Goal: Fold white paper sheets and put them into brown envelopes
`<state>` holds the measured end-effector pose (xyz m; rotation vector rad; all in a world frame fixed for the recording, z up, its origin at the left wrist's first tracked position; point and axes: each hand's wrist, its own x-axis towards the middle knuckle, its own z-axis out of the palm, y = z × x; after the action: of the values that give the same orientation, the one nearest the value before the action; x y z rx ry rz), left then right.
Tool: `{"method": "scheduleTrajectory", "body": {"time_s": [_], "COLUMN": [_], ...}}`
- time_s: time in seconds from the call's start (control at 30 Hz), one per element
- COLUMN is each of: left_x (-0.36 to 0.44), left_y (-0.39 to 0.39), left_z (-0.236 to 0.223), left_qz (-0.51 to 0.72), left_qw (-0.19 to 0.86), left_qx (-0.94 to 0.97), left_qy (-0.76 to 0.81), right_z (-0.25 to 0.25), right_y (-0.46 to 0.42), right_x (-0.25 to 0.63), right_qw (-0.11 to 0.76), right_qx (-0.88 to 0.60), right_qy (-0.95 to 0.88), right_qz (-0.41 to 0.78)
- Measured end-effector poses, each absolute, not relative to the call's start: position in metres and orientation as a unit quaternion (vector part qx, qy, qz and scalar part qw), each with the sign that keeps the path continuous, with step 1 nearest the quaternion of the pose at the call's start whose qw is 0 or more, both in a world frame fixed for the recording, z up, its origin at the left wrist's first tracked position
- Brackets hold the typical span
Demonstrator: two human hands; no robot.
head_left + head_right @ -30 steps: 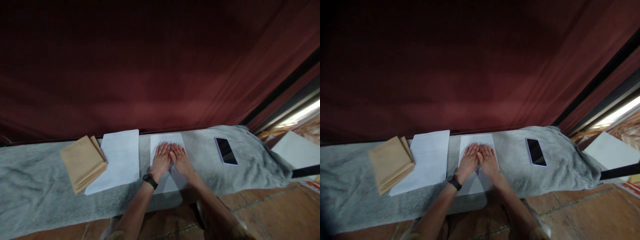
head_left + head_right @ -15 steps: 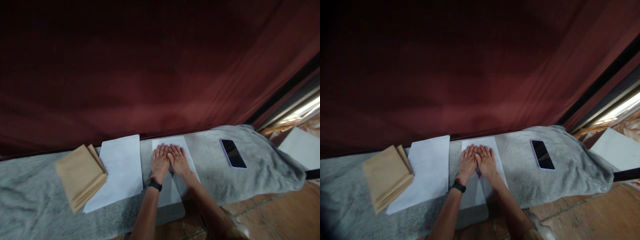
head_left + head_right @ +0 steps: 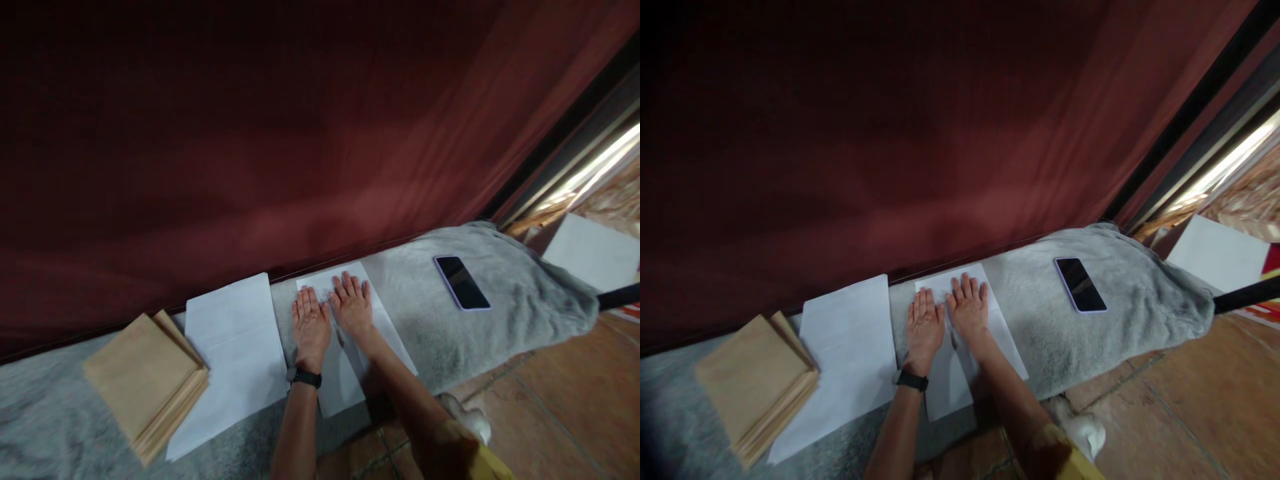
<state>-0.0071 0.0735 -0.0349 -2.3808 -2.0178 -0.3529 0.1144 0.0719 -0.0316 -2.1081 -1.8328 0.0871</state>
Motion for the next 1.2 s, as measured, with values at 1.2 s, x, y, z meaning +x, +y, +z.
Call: {"method": "scheduleTrajectory", "body": {"time_s": [1.2], "left_x": [-0.001], "left_y": [-0.019], "left_z": [-0.035], "left_qz": [-0.098], "left_qw": [-0.006], "left_qx": [-0.843], "left_qy": [-0.529], "right_z": [-0.049], "right_y": [-0.023], "right_x": [0.166], "right_qw": [0.169], "right_qx": [-0.59], "right_qy": [-0.789], "right_qz": [-0.009]}}
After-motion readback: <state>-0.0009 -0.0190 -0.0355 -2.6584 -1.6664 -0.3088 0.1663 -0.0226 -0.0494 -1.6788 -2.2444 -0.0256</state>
